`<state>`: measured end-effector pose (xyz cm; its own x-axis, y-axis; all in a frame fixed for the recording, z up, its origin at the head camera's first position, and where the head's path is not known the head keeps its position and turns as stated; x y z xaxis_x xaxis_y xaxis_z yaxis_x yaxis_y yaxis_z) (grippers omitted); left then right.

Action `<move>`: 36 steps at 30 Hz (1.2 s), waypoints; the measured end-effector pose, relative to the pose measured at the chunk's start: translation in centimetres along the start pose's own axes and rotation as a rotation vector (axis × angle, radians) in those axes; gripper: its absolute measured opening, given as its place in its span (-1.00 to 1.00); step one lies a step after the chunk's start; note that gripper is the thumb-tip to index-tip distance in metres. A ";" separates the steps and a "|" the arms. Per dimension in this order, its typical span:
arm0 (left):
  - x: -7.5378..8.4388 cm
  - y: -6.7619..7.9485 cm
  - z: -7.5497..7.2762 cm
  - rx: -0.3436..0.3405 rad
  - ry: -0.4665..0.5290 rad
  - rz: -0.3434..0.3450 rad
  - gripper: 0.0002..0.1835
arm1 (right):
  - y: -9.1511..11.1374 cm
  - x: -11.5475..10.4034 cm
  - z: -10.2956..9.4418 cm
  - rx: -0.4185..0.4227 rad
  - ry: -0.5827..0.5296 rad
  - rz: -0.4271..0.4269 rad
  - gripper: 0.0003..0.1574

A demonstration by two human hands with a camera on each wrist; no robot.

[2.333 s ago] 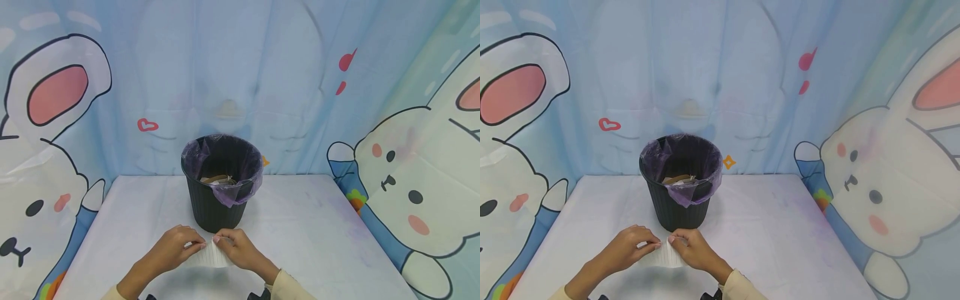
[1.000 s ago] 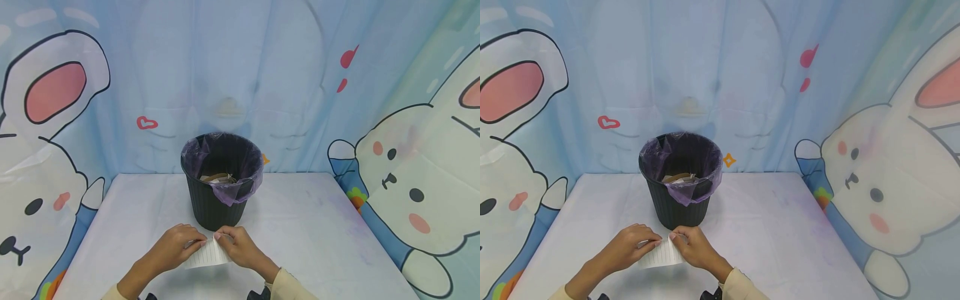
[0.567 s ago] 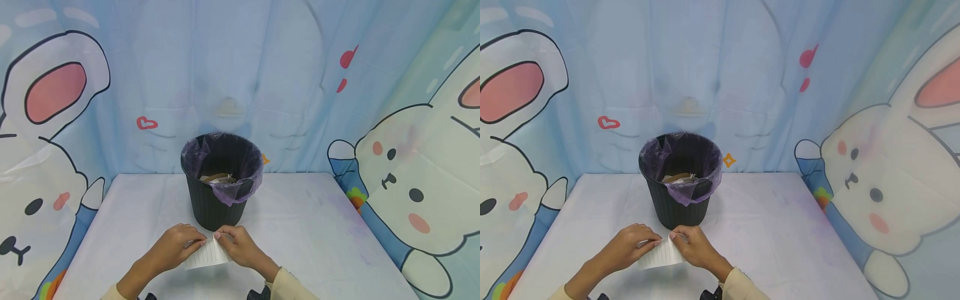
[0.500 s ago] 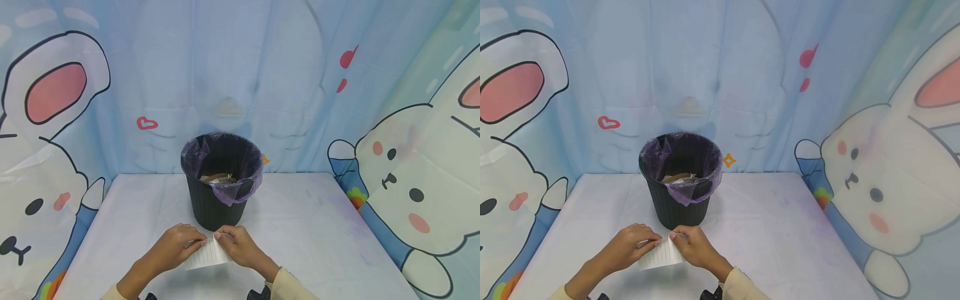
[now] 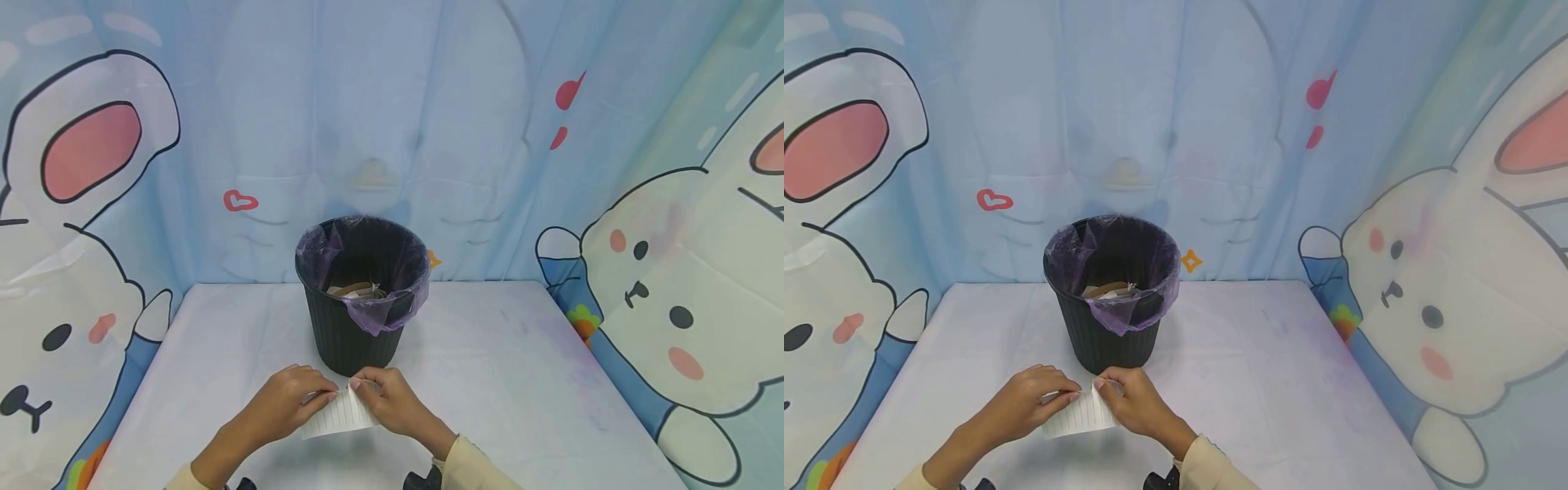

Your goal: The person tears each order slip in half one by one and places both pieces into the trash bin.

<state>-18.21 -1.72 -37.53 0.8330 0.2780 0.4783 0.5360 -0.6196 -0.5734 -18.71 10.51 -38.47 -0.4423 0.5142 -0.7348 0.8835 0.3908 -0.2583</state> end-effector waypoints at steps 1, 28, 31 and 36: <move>0.0 0.0 0.0 0.002 0.000 -0.001 -0.93 | 0.0 0.1 0.1 -0.003 -0.001 0.008 -0.76; 0.7 0.0 -0.3 0.036 -0.012 0.067 -0.84 | -0.4 4.0 1.3 0.013 0.036 -0.009 -0.74; 0.7 -0.1 -0.4 0.044 -0.016 0.067 -0.84 | -0.5 4.3 1.4 0.009 0.022 -0.003 -0.72; 0.9 -0.1 -0.5 0.060 -0.021 0.080 -0.85 | -0.4 4.6 1.4 0.013 0.025 0.000 -0.71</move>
Point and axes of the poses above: each hand's wrist, its own y-axis away from the middle knuckle, its own z-axis out of the palm, x = y × z, the point moved 10 cm from there along -y, towards the middle knuckle, and after that the axes turned 10 degrees about y, right-handed, at the moved point
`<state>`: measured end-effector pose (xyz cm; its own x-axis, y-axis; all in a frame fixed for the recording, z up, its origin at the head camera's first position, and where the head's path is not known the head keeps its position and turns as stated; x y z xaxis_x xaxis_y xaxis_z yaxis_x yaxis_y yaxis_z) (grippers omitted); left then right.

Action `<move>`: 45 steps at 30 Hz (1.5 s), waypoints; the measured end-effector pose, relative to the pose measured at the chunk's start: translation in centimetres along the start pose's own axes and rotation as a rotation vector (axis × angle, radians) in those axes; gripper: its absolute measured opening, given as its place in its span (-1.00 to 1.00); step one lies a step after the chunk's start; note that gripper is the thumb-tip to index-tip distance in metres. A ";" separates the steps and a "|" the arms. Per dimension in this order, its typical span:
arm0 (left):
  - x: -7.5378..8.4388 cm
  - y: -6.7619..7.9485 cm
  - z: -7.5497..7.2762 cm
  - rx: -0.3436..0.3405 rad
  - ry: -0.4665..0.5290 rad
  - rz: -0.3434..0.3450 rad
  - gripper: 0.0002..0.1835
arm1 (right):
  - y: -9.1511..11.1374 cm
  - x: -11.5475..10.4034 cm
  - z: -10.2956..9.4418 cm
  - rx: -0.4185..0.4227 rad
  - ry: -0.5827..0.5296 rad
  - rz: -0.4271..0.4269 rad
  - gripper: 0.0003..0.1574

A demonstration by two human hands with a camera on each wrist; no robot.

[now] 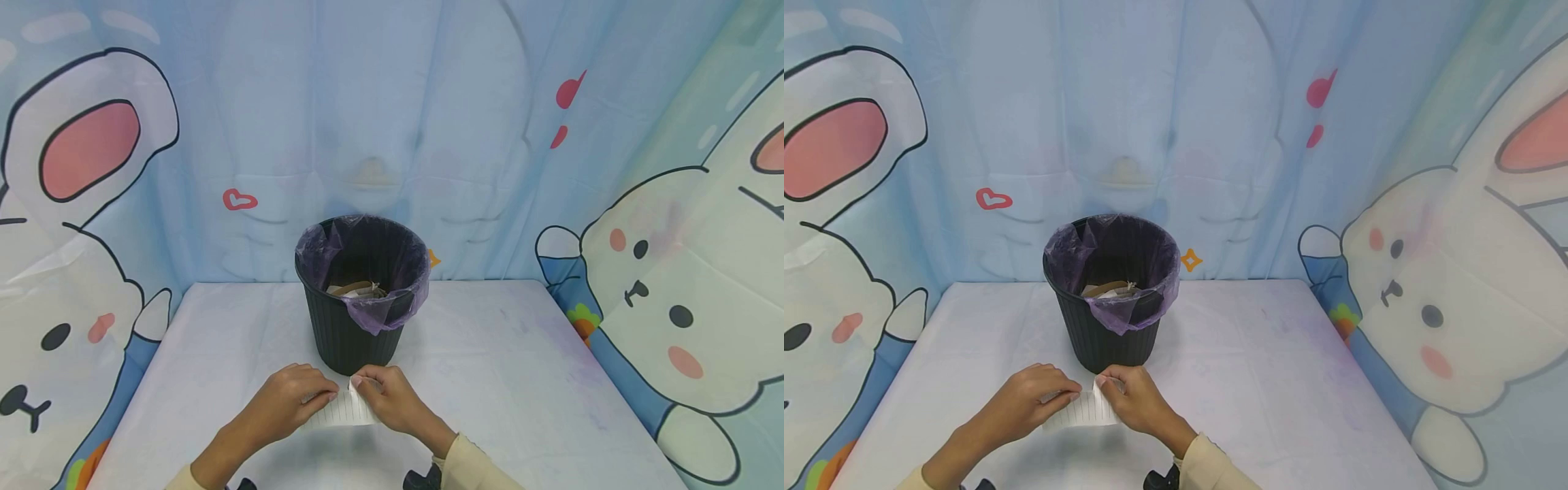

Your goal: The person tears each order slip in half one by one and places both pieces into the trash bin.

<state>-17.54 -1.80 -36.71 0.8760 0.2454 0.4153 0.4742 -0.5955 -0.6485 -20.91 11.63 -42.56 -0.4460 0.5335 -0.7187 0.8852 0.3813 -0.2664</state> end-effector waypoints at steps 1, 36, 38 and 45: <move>0.0 0.0 0.0 0.002 -0.002 0.003 -0.85 | 0.0 0.0 0.0 0.002 0.004 -0.003 -0.71; 0.7 0.1 -0.3 0.016 0.018 0.068 -0.83 | 0.1 -3.8 -1.6 0.001 0.012 0.020 -0.78; 0.8 0.1 -0.4 0.017 0.015 0.072 -0.83 | 0.1 -3.7 -1.6 0.006 0.018 0.020 -0.78; 0.7 0.1 -0.4 0.000 0.008 0.053 -0.84 | 0.0 -3.5 -1.5 0.003 0.025 0.016 -0.78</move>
Point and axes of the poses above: each hand's wrist, its own y-axis away from the middle knuckle, its own z-axis out of the palm, x = y × z, the point moved 10 cm from there along -y, towards the middle knuckle, and after that the axes turned 10 degrees about y, right-handed, at the moved point
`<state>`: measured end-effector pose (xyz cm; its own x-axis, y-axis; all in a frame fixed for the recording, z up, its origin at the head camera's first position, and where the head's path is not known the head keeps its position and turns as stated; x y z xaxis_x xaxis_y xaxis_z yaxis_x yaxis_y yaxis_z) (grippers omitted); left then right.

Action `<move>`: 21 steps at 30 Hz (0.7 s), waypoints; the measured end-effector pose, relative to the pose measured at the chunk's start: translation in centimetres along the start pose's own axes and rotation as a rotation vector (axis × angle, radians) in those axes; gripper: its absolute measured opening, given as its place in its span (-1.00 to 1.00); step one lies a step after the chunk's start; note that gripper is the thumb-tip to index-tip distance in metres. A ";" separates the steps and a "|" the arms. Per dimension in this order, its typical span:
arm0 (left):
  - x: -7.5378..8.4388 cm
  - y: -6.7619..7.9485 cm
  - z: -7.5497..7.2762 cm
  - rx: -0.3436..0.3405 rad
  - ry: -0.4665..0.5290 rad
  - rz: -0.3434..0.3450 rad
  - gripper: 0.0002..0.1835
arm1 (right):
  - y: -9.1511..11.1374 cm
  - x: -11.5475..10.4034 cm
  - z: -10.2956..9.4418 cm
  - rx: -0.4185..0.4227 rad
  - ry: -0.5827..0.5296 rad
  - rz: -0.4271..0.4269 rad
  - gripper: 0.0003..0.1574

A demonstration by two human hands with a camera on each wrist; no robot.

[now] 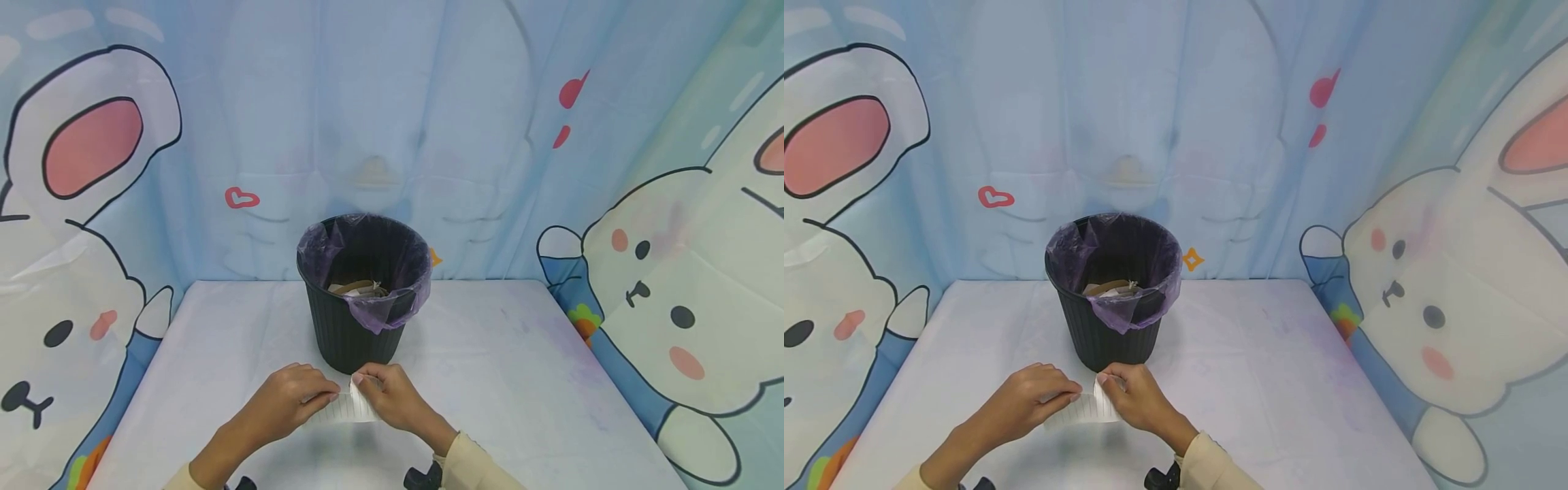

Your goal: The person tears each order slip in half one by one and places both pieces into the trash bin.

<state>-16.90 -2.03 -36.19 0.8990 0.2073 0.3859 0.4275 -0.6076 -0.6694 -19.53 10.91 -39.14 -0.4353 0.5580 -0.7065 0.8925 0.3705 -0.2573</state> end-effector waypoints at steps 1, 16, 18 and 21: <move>0.0 0.0 0.0 -0.003 0.002 -0.003 -0.84 | 0.0 -0.1 0.0 -0.001 0.001 -0.002 -0.78; -0.1 0.0 0.1 -0.019 0.064 0.005 -0.81 | -0.3 3.4 1.4 0.002 0.023 0.011 -0.75; -0.1 0.0 0.1 -0.022 0.066 0.008 -0.81 | -0.3 3.4 1.5 0.002 0.025 0.007 -0.74; 0.0 0.0 0.1 -0.024 0.066 0.012 -0.80 | -0.3 3.4 1.4 0.005 0.029 0.000 -0.74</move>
Point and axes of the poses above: each hand's wrist, its own y-axis away from the middle knuckle, its own z-axis out of the palm, x = y × z, the point moved 10 cm from there along -y, towards the middle knuckle, and after that the axes turned 10 degrees about y, right-handed, at the moved point
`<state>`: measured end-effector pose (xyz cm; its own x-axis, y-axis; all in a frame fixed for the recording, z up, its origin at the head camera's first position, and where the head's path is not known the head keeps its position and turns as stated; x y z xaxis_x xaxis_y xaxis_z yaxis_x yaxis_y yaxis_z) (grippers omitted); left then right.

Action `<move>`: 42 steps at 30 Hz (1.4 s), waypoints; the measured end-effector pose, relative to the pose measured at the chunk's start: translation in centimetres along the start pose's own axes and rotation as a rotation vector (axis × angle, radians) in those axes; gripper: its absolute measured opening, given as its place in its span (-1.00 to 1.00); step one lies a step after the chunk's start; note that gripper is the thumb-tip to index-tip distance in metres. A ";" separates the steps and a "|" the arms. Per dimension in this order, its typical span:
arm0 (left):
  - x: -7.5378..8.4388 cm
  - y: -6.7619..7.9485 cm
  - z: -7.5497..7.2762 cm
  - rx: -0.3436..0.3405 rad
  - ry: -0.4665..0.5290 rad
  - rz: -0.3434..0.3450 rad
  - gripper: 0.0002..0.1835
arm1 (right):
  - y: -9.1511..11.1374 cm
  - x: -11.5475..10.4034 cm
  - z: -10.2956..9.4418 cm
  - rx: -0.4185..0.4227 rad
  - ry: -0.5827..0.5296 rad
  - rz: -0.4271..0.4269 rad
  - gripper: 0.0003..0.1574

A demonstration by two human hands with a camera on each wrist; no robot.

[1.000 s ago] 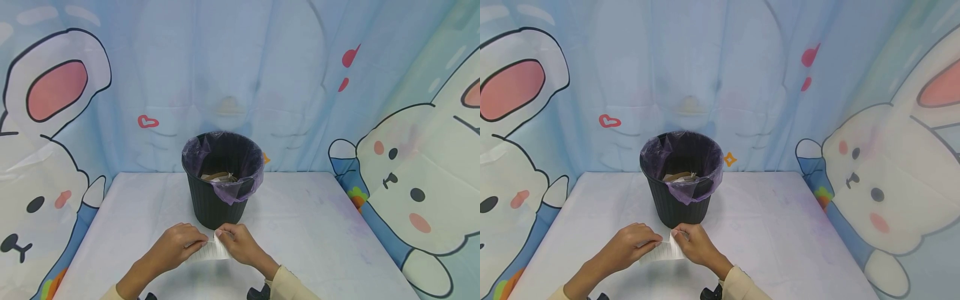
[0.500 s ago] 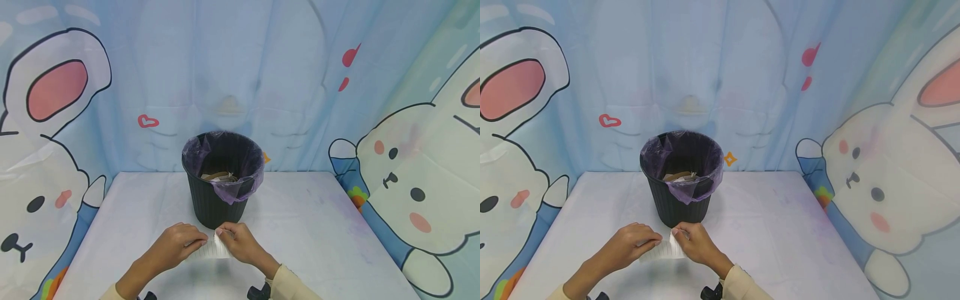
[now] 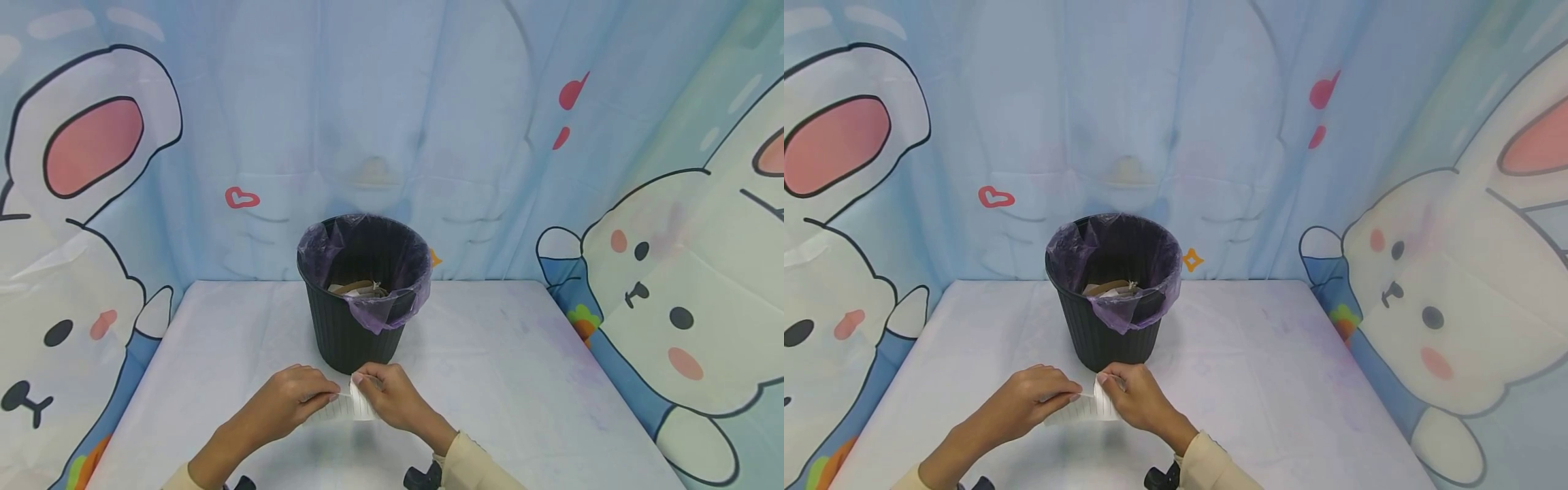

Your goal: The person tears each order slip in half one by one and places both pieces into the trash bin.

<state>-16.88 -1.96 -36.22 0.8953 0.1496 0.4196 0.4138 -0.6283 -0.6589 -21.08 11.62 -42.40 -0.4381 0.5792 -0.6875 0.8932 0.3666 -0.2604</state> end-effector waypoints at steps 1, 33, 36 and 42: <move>0.0 0.0 0.0 0.000 0.000 0.002 -0.80 | 0.0 0.0 -0.1 0.002 0.001 -0.001 -0.74; 0.7 0.1 -0.5 0.035 -0.023 0.039 -0.80 | 0.0 0.2 0.0 0.006 0.048 0.003 -0.73; 0.9 0.0 -0.6 0.038 -0.030 0.049 -0.79 | -0.1 0.2 0.0 0.009 0.054 0.006 -0.73; 1.0 0.0 -0.7 0.040 -0.040 0.058 -0.79 | -0.2 0.1 -0.1 0.014 0.053 0.001 -0.74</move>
<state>-16.06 -2.34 -35.38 0.9235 0.1443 0.3554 0.3665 -0.6055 -0.7065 -21.28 11.68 -42.39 -0.4414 0.6176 -0.6509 0.8949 0.3561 -0.2691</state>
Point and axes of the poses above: each hand's wrist, its own y-axis away from the middle knuckle, its own z-axis out of the palm, x = y × z, the point moved 10 cm from there along -y, towards the middle knuckle, and after that the axes turned 10 degrees about y, right-handed, at the moved point
